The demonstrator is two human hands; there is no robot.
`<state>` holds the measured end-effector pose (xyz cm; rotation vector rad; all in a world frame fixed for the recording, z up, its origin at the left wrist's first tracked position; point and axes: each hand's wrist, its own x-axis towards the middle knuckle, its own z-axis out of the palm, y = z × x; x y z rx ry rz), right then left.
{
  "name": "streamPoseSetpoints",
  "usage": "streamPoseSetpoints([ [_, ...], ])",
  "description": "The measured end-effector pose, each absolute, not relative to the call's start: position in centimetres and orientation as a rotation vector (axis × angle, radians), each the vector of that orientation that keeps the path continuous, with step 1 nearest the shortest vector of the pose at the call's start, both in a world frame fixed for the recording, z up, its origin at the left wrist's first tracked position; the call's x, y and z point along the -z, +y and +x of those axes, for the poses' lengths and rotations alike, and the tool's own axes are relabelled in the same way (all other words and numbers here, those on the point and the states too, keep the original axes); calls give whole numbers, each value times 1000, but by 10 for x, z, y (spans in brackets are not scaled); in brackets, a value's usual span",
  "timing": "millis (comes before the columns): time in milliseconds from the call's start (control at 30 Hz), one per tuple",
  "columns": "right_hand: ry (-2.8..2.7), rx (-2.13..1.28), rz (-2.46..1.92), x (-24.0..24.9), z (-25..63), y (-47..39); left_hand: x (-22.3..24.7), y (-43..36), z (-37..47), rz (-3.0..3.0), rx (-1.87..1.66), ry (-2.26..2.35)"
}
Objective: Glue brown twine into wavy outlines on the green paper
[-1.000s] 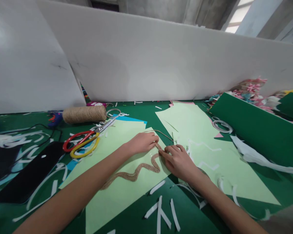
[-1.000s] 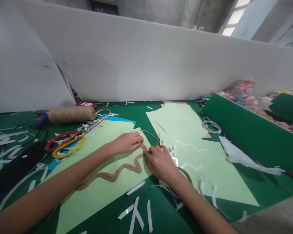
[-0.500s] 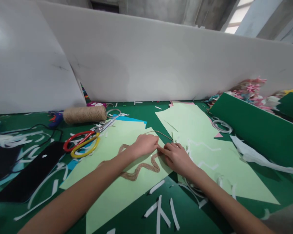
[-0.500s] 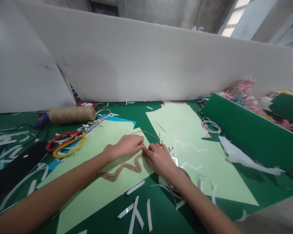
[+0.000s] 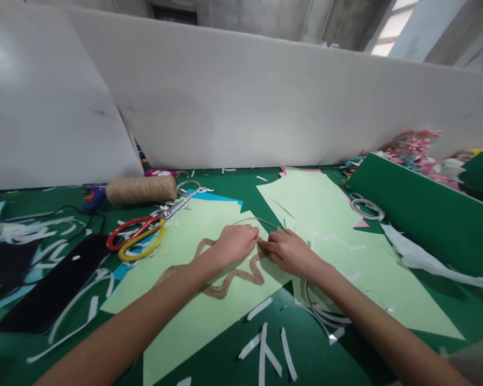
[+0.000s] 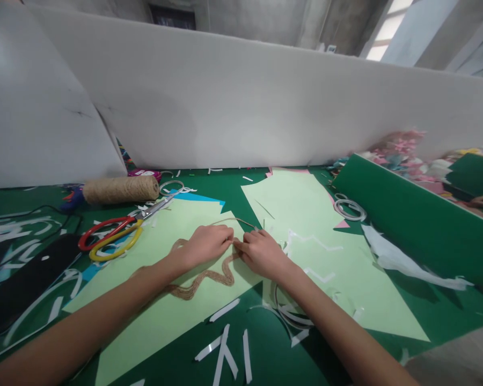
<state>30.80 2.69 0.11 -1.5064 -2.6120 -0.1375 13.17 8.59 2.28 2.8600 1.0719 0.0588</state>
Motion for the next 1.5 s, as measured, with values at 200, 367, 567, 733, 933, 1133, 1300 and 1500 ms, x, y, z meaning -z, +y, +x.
streamPoseSetpoints([
  [200,-2631,354,-1514,4,300,19,-26,77,126,2893,5,1031],
  [367,-2685,432,-1470,4,296,22,-27,74,112,3010,75,941],
  [567,-2728,335,-1473,-1,295,25,-20,80,100,3134,82,806],
  [733,-2713,340,-1490,-1,295,24,-20,78,100,3103,102,748],
  [933,-2719,342,-1510,-3,293,22,-10,80,89,3153,28,713],
  [1133,-2667,236,-1560,-6,294,22,-10,82,77,3268,-51,622],
  [1300,-2587,-4,-1577,-13,301,25,-8,84,71,3304,-257,532],
  [1500,-2555,-31,-1599,-14,301,27,-1,92,68,3306,-326,567],
])
